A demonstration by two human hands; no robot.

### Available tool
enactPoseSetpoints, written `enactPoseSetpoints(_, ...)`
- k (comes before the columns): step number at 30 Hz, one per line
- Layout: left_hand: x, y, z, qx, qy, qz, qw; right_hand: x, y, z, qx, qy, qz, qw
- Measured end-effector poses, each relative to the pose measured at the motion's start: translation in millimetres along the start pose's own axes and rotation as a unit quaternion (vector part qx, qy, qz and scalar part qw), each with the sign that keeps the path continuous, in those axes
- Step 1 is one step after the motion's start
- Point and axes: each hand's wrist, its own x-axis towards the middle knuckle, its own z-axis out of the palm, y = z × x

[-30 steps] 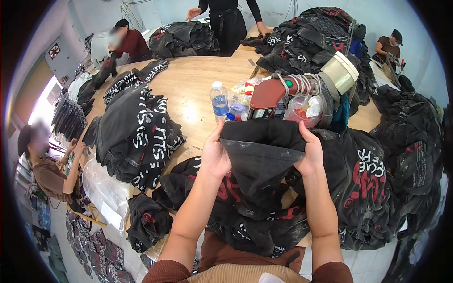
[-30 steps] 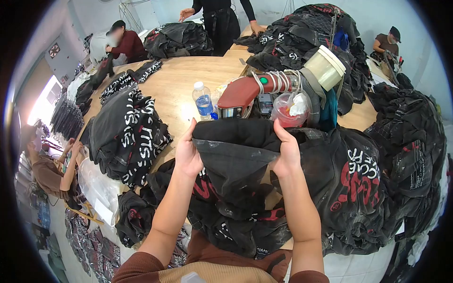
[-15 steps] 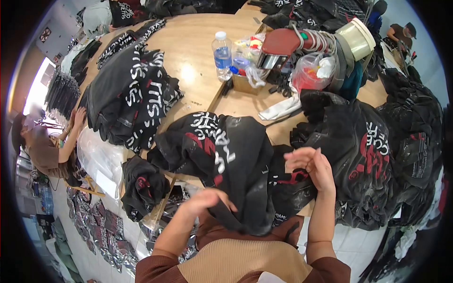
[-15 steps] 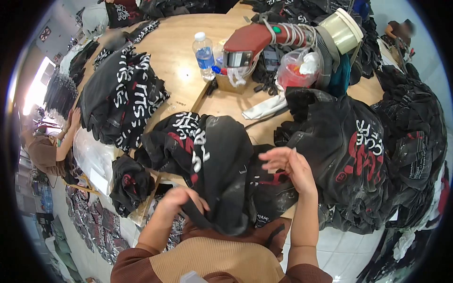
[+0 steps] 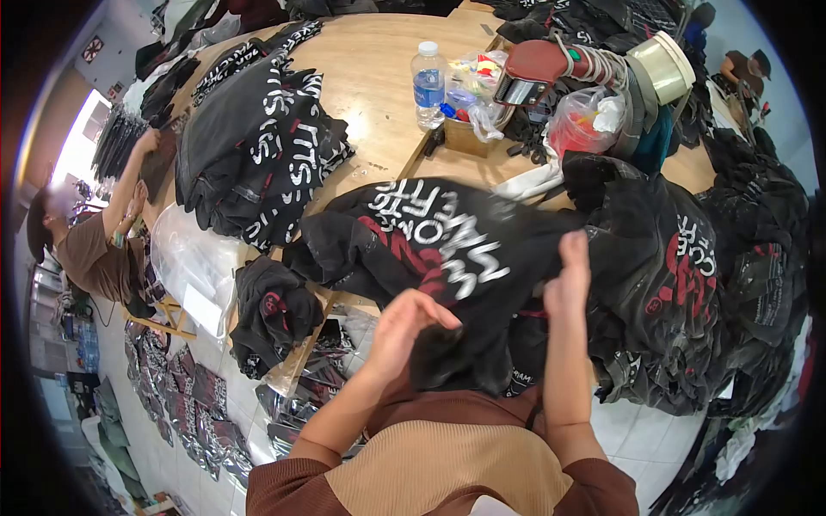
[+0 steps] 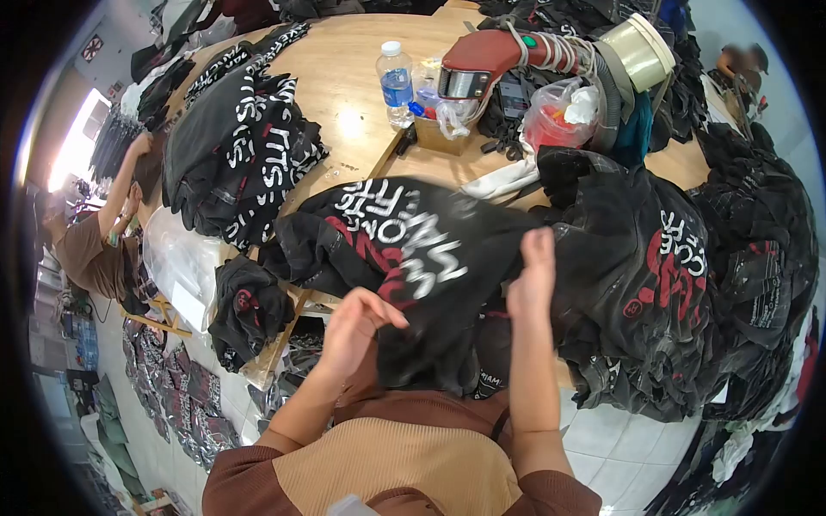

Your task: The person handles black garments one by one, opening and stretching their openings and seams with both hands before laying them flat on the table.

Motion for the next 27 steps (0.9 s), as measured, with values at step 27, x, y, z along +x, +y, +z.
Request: enactPoseSetpoints(27,19.7,-29.1,-14.5,0.439,-0.039,-0.074,0.895,-80.3,60.6,-4.9,-0.163,-0.141,0.131,0.968)
